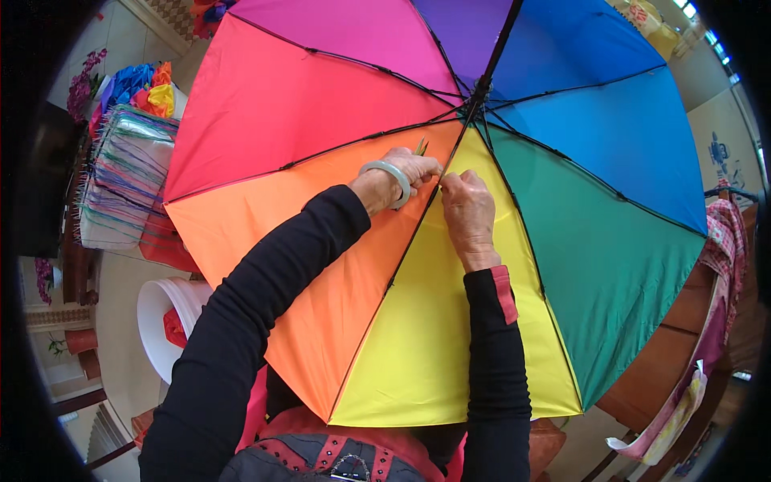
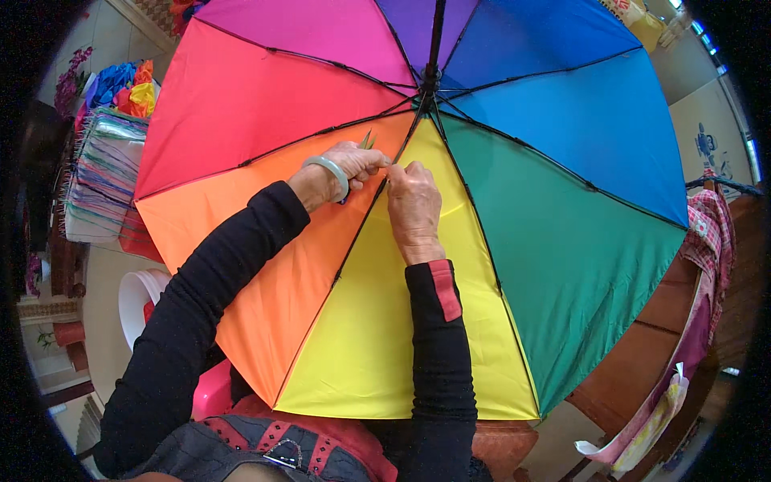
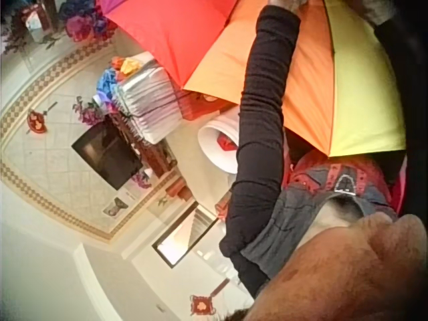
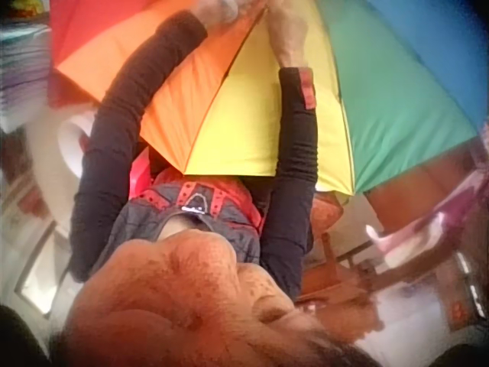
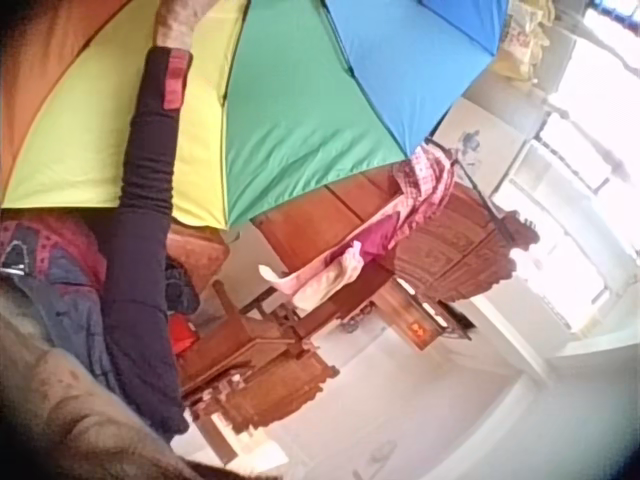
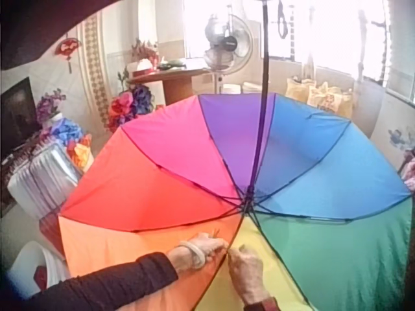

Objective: Repairing a rainbow-colored umbrella by sewing the fabric to the frame ribs.

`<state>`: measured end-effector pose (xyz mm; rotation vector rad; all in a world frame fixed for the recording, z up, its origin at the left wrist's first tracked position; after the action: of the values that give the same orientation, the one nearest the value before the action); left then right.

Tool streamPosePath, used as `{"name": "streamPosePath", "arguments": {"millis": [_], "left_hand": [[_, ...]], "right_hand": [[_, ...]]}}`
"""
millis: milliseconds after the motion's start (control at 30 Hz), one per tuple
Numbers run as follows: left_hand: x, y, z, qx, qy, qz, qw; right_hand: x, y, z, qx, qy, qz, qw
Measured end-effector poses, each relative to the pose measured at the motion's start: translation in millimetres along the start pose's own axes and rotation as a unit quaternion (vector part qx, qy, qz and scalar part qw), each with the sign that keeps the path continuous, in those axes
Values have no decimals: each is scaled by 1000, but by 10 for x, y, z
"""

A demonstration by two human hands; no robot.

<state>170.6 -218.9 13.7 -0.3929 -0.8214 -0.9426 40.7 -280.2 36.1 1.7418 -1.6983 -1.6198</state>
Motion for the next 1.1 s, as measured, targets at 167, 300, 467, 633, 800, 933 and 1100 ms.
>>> {"name": "streamPosePath", "arguments": {"millis": [167, 300, 467, 633, 800, 933, 1100], "left_hand": [[7, 4, 43, 18, 20, -5, 1000], [31, -44, 107, 27, 39, 19, 999], [17, -92, 130, 42, 47, -9, 998], [2, -81, 173, 49, 17, -11, 999], [-68, -37, 164, 56, -76, -52, 994], [0, -2, 188, 50, -273, -253, 927], [180, -42, 204, 16, -608, -453, 651]], "right_hand": [[-64, -92, -44, -15, -61, 79, 995], [-56, -136, -54, 24, -96, 34, 995], [-34, -137, -63, 119, -42, -61, 990], [220, -125, -21, 52, -340, -474, 811], [318, -28, -65, 74, -349, -376, 855], [304, -27, -89, 61, -373, -343, 860], [318, -24, -107, 54, -389, -379, 838]]}}
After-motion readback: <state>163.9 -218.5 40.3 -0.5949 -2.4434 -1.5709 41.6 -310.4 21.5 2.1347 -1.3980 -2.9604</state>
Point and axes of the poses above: each hand's wrist, its own z-axis away from the middle knuckle, its own y-axis out of the back of the hand, x = y × z, the point moved 3 cm from there along -z, towards the middle knuckle, and after that the axes turned 5 degrees about -z, right-handed, at the moved point
